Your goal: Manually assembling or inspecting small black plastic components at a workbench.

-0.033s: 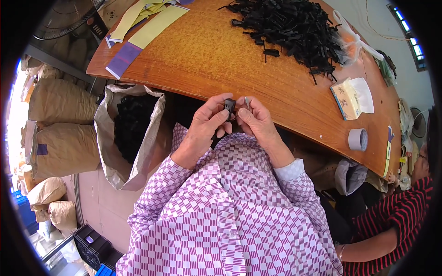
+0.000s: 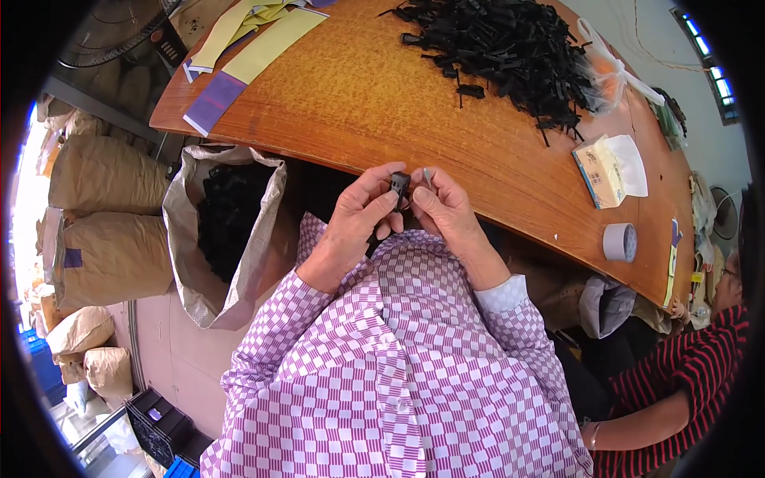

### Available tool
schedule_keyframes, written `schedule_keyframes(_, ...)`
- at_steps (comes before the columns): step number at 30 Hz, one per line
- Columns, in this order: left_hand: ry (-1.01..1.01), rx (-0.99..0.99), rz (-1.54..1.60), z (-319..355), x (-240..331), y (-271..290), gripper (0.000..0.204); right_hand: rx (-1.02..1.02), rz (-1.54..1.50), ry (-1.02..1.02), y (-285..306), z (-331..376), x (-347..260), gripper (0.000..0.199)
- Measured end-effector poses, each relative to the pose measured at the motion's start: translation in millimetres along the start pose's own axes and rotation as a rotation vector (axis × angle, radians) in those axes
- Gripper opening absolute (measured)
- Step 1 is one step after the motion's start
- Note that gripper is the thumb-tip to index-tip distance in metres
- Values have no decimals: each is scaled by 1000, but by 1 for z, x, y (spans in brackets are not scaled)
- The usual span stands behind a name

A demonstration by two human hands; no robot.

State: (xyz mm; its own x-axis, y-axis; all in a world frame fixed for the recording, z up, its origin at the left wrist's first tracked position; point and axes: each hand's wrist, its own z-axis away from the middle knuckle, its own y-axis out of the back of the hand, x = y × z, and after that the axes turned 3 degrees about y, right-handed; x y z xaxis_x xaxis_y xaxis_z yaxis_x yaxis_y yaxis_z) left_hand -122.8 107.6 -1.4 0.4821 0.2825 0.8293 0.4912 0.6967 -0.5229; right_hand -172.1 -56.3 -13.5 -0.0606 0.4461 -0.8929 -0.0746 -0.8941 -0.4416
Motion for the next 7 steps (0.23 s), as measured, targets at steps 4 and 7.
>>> schedule_keyframes(4, 9, -49, -108, 1, 0, 0, 38, -69, 26, -63, 6, -1, 1, 13)
schedule_keyframes(7, -5, -67, -252, 2, 3, -1, 39, -60, 69, -85, 4, -2, -1, 12)
